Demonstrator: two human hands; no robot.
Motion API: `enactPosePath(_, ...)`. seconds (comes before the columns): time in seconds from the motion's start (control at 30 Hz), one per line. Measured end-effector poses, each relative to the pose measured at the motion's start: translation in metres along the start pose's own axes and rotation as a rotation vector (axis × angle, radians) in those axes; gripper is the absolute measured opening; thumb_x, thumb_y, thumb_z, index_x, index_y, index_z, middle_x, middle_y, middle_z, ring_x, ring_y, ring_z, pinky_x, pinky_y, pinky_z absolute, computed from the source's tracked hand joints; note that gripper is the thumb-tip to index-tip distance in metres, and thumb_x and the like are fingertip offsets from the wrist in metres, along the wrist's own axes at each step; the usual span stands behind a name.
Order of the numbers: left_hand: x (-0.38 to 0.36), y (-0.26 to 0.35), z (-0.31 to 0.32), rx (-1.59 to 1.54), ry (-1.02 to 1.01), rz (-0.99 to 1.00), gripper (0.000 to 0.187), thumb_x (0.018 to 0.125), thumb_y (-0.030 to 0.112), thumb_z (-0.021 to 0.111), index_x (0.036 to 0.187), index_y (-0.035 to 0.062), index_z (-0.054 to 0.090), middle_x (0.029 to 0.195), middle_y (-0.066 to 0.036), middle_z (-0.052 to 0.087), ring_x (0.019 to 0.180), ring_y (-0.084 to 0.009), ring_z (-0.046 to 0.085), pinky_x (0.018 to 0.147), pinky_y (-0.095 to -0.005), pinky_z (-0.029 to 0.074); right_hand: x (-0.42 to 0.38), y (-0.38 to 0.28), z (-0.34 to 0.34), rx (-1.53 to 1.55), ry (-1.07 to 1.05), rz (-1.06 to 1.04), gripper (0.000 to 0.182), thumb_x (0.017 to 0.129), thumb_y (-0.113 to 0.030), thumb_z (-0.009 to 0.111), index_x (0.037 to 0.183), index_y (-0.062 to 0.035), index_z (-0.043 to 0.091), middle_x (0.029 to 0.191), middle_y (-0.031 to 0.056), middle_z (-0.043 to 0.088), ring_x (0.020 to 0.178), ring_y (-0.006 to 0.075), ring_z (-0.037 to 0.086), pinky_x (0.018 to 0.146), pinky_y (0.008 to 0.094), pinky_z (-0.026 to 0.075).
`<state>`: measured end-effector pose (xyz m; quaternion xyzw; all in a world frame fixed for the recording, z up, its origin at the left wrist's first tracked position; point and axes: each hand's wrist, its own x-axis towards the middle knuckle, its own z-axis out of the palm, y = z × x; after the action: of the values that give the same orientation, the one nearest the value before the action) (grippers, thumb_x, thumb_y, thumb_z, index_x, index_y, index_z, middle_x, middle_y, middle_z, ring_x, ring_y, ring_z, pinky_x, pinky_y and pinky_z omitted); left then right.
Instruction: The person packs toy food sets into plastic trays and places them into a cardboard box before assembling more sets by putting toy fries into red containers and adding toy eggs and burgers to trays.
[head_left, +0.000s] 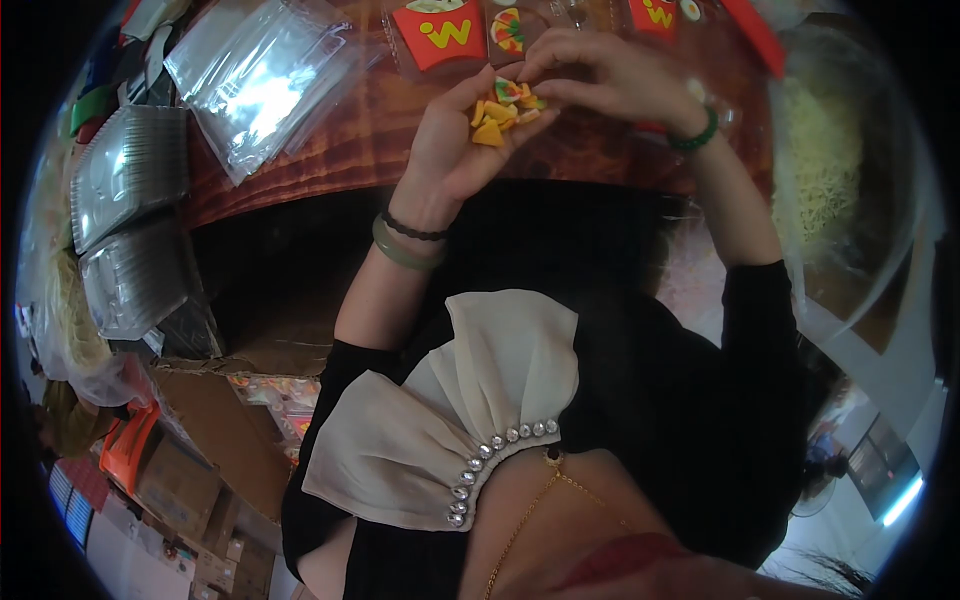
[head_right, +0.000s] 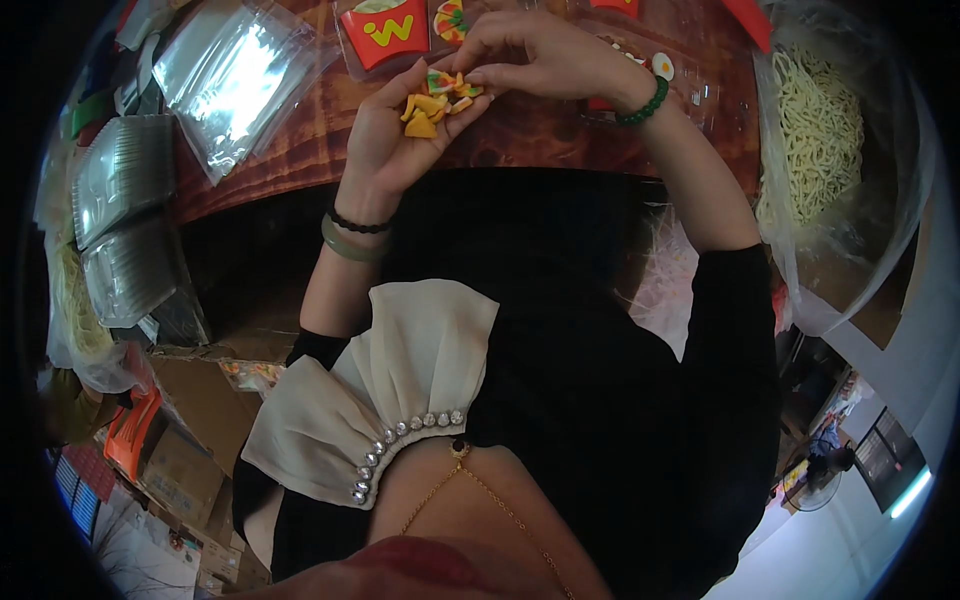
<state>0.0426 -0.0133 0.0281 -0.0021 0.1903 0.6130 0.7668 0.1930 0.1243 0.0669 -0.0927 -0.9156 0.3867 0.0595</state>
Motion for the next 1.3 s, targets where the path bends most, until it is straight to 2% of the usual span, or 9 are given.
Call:
enactPosePath(0.07,0.001,-0.001,-0.001,0.046,-0.005,-0.033,0.042,0.099,0.028,0.032,0.125,-0.004,0.037,0.12,-0.018,0.046,0.114,-0.0307,0.05,0.098,-0.0415,0.046,-0.001,0.004,0.0,-0.037,-0.019,-0.052,0.018,0.088,-0.015,0.058,0.1,-0.0032,0.06,0.097,0.0058,0.059,0.094,0.017,0.058,0.082,0.0267,0.047)
enactPosePath(0.13,0.002,-0.002,-0.002,0.054,-0.008,-0.027,0.042,0.099,0.028,0.032,0.125,-0.004,0.037,0.12,-0.018,0.045,0.114,-0.0305,0.049,0.098,-0.0416,0.046,0.0,0.002,0.001,0.113,-0.069,0.221,0.018,0.088,-0.016,0.059,0.1,-0.0027,0.06,0.098,0.0056,0.059,0.092,0.0155,0.059,0.079,0.0261,0.048)
enactPosePath(0.27,0.001,-0.003,-0.002,0.071,0.006,-0.043,0.04,0.099,0.026,0.032,0.125,-0.0033,0.039,0.12,-0.017,0.047,0.112,-0.029,0.052,0.098,-0.0414,0.046,-0.002,0.0,0.002,-0.047,-0.046,0.055,0.017,0.088,-0.016,0.059,0.099,-0.0022,0.06,0.096,0.0046,0.06,0.09,0.0124,0.06,0.077,0.025,0.049)
enactPosePath(0.33,0.0,-0.003,-0.001,0.11,-0.009,-0.021,0.04,0.098,0.027,0.034,0.125,-0.0022,0.04,0.118,-0.016,0.049,0.109,-0.0281,0.054,0.095,-0.0395,0.047,-0.004,-0.001,-0.002,0.213,-0.094,0.34,0.017,0.088,-0.016,0.059,0.098,-0.002,0.06,0.093,0.0034,0.062,0.087,0.0098,0.06,0.076,0.0233,0.05)
enactPosePath(0.4,0.0,-0.002,0.001,0.147,-0.024,0.005,0.039,0.098,0.027,0.035,0.125,-0.0012,0.042,0.116,-0.016,0.051,0.107,-0.0271,0.055,0.093,-0.0377,0.048,-0.007,0.006,-0.001,0.277,0.023,0.294,0.016,0.088,-0.015,0.059,0.098,-0.002,0.06,0.091,0.0033,0.062,0.087,0.0096,0.06,0.077,0.0231,0.05)
enactPosePath(0.57,0.005,-0.005,0.0,0.462,0.031,0.122,0.026,0.095,0.022,0.048,0.112,0.0027,0.053,0.103,-0.01,0.059,0.093,-0.0202,0.062,0.072,-0.0245,0.049,-0.008,0.0,-0.005,0.229,0.1,0.253,0.016,0.088,-0.012,0.06,0.1,-0.0013,0.059,0.092,0.003,0.063,0.088,0.0092,0.06,0.078,0.0228,0.05)
enactPosePath(0.77,0.012,-0.003,-0.007,0.154,0.032,-0.026,0.021,0.092,0.019,0.053,0.105,0.0029,0.056,0.096,-0.008,0.061,0.079,-0.0169,0.062,0.06,-0.0208,0.047,-0.009,-0.005,-0.003,0.443,0.093,0.246,0.018,0.087,-0.012,0.061,0.102,-0.0014,0.059,0.093,0.0026,0.062,0.089,0.0093,0.06,0.08,0.0229,0.049)
enactPosePath(1.07,0.011,-0.009,-0.002,0.341,0.127,0.147,0.023,0.091,0.02,0.057,0.105,0.0023,0.057,0.094,-0.007,0.061,0.077,-0.0146,0.061,0.06,-0.0204,0.047,-0.014,-0.007,-0.004,0.377,0.033,0.356,0.016,0.087,-0.011,0.062,0.1,-0.0024,0.061,0.092,0.0012,0.062,0.086,0.0073,0.058,0.077,0.0212,0.048)
enactPosePath(1.3,0.008,-0.01,0.003,0.366,0.067,0.177,0.029,0.087,0.015,0.061,0.111,-0.0003,0.055,0.095,-0.008,0.062,0.079,-0.0152,0.062,0.063,-0.021,0.046,-0.012,-0.02,-0.005,0.38,0.198,0.401,0.016,0.087,-0.013,0.062,0.098,-0.0025,0.061,0.09,0.0008,0.061,0.085,0.0066,0.057,0.076,0.0204,0.047)
